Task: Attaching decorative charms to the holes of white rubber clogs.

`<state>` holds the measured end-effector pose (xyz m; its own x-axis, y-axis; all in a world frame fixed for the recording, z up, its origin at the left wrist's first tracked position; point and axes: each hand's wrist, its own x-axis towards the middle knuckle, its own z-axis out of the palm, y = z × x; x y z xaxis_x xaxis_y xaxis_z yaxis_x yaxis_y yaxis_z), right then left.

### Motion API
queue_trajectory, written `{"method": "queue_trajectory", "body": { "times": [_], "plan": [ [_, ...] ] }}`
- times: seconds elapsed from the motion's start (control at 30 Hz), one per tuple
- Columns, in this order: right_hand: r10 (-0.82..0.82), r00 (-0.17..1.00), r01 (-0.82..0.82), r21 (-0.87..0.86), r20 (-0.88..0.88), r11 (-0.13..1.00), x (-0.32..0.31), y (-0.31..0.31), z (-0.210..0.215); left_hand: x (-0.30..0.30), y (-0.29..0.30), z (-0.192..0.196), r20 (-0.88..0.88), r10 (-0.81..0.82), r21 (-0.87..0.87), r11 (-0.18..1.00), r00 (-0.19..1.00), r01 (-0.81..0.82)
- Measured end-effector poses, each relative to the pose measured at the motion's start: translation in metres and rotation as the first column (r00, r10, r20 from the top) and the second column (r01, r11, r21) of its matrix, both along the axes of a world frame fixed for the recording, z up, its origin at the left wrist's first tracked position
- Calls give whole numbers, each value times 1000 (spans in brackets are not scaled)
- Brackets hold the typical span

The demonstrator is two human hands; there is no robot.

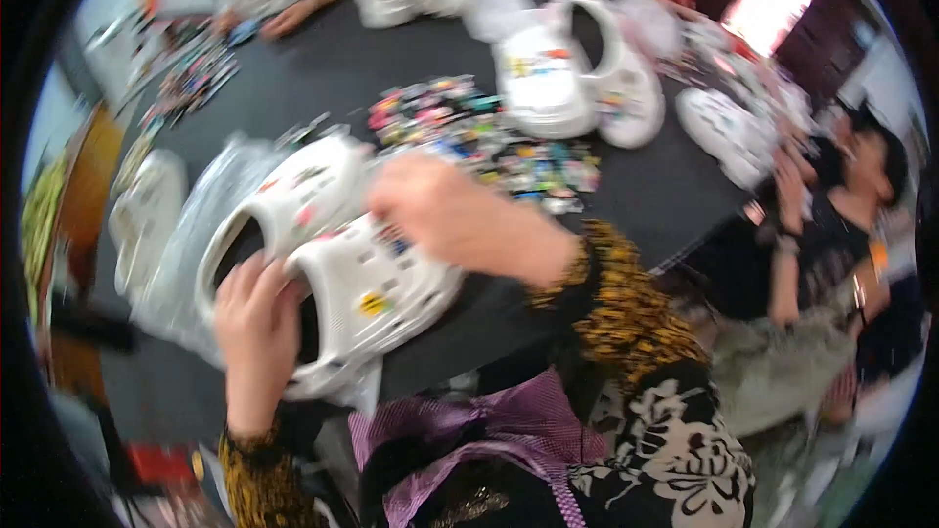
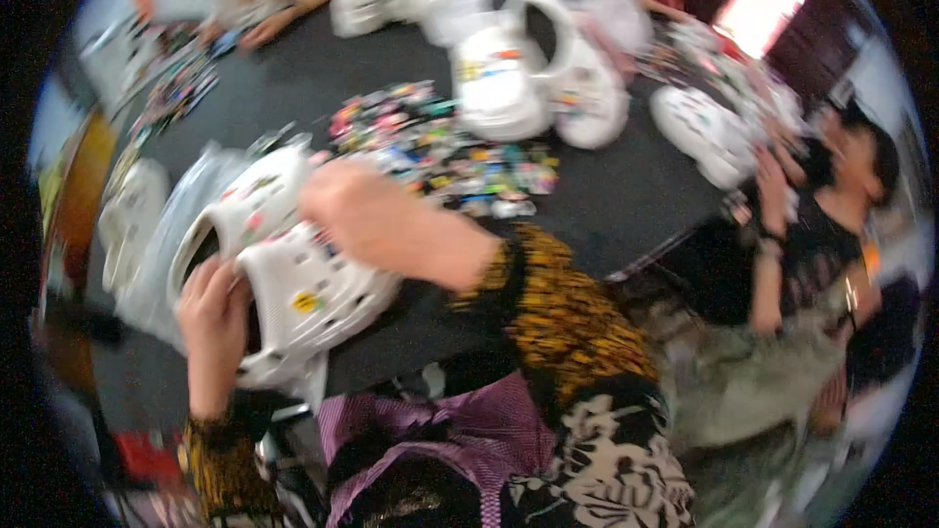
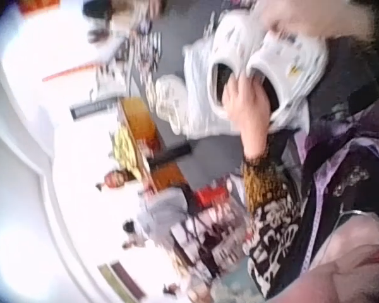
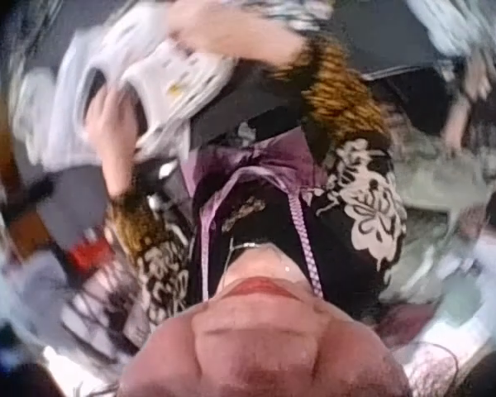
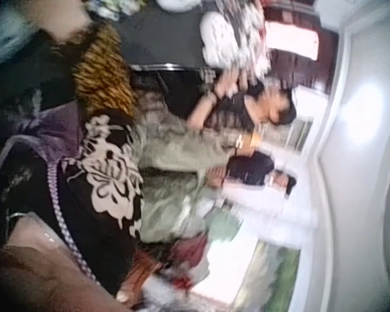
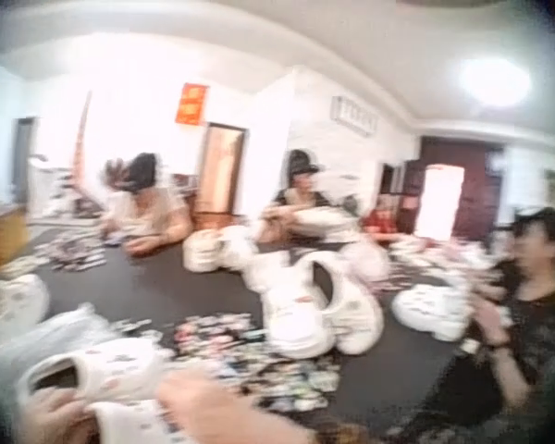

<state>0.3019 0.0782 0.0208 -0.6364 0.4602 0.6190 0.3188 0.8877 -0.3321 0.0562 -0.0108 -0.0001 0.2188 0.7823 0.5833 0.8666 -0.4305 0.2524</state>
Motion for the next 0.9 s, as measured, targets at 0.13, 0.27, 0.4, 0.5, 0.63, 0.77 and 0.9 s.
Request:
{"method": "queue_trajectory", "body": {
  "times": [0.13,0.27,0.4,0.5,0.63,0.77,0.9],
  "plan": [
    [-15,997,5,134,74,991,-26,0,-5,-43,-8,-29,-16,109,-23,994,994,-110],
    [-77,972,39,171,222,984,-34,6,-12,-11,-13,12,-76,-24,-52,998,997,20],
    [-63,995,50,156,80,986,-26,11,-19,-3,-10,12,-96,-69,-17,998,993,67],
    [-77,992,64,126,103,990,-27,12,-17,-8,-6,8,-87,-89,15,996,992,91],
    [10,999,-7,-112,31,994,-24,14,-16,-16,-1,2,-111,-76,56,995,991,83],
    [57,998,-62,-175,-31,983,-27,28,-22,-16,1,1,-135,-79,111,989,988,95],
    [55,998,-55,-138,0,989,-24,28,-18,-17,2,1,-146,-79,91,992,986,93]
  ]
}}
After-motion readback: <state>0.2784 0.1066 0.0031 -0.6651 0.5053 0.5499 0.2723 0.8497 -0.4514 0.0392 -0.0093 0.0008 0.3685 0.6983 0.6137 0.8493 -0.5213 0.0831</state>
